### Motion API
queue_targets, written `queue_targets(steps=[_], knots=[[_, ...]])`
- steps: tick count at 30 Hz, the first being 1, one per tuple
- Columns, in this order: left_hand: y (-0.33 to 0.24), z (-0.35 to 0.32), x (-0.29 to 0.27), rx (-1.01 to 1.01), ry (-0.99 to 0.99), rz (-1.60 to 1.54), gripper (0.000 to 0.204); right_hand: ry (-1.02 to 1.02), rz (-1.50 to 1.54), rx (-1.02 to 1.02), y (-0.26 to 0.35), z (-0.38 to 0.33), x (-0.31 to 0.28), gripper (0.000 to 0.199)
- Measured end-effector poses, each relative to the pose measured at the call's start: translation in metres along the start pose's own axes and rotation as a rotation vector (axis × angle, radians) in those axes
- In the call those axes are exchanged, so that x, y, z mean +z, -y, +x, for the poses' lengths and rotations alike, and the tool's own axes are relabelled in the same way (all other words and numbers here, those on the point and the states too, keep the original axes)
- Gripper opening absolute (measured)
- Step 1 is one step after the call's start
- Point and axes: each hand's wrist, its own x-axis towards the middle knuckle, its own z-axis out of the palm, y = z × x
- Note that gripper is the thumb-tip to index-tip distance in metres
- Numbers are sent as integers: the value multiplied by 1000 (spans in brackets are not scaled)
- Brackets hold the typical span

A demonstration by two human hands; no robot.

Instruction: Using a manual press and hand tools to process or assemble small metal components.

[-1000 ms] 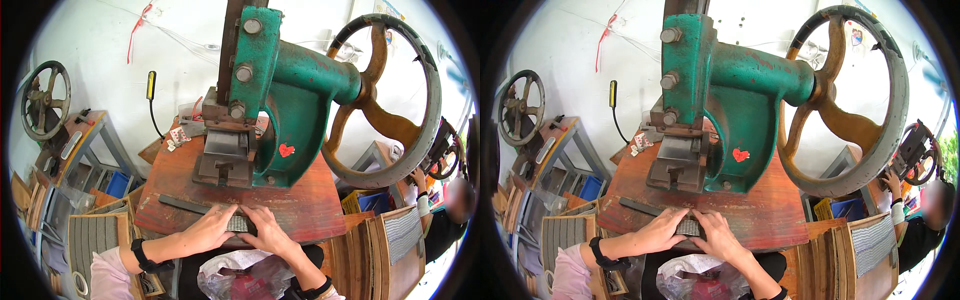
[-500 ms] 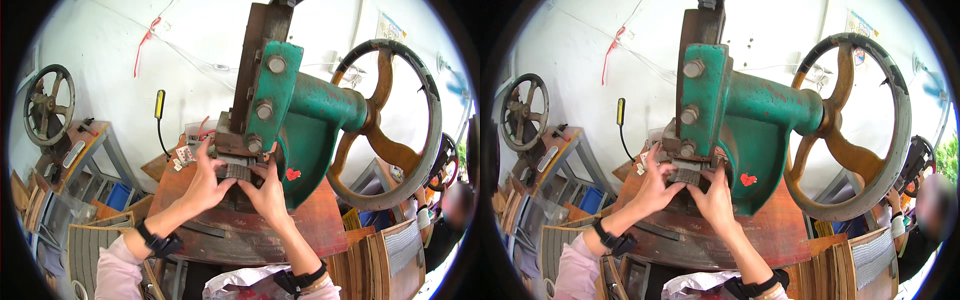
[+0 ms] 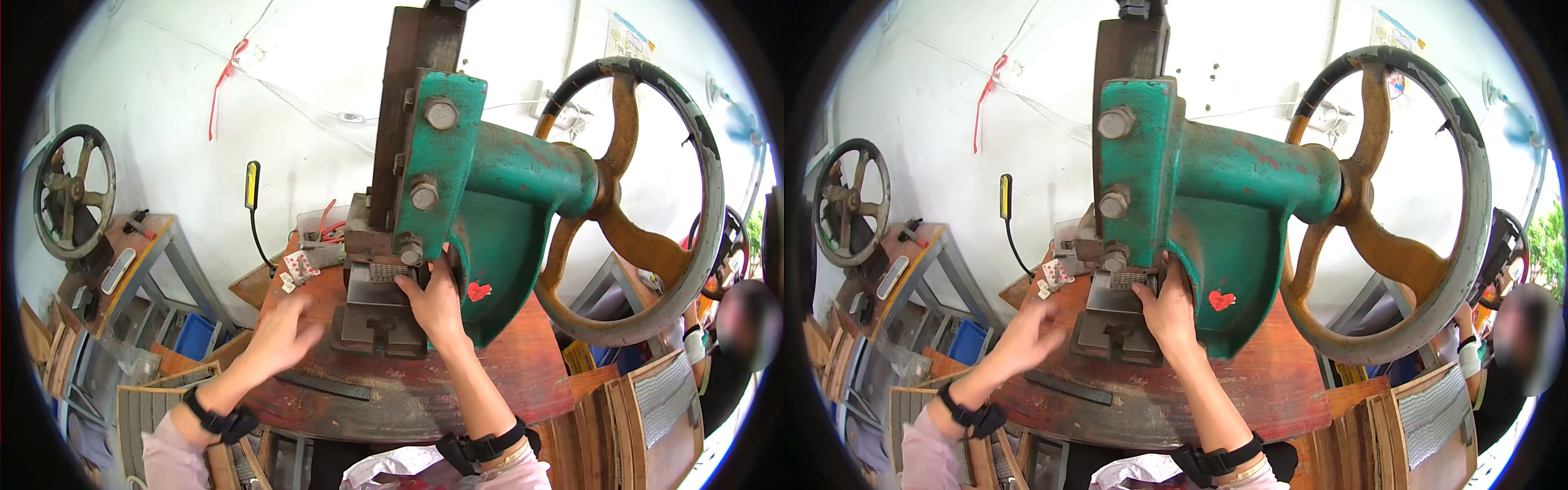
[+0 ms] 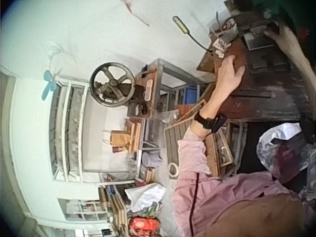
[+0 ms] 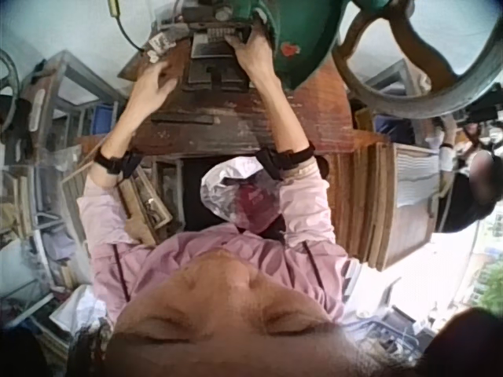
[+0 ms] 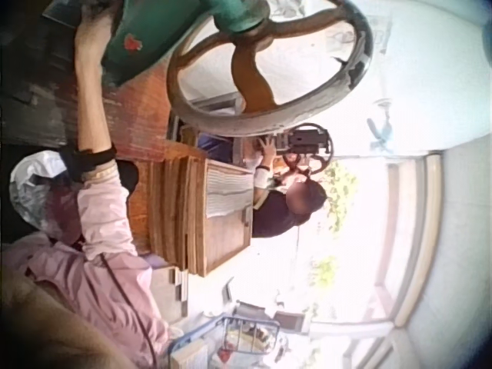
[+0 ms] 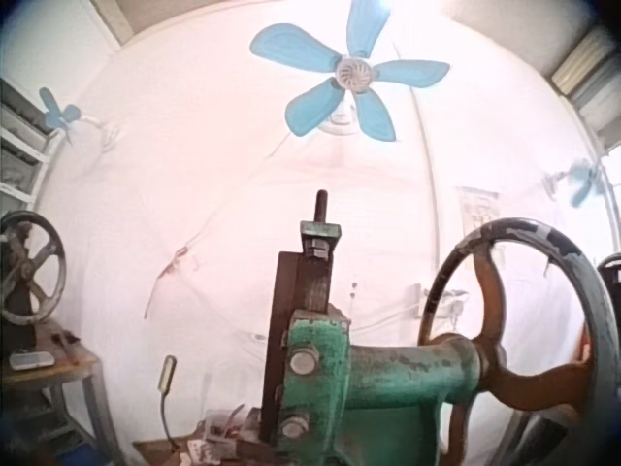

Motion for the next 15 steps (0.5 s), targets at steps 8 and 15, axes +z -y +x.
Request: queue_targets(steps=[8,15], knots=[[5,-75,-14,288,201,-40,35,61,-87,85,5,-11,-4,66],[-37,13,-4,213,-256,-61,28,21,-8,-120,18,-80,-36,58]])
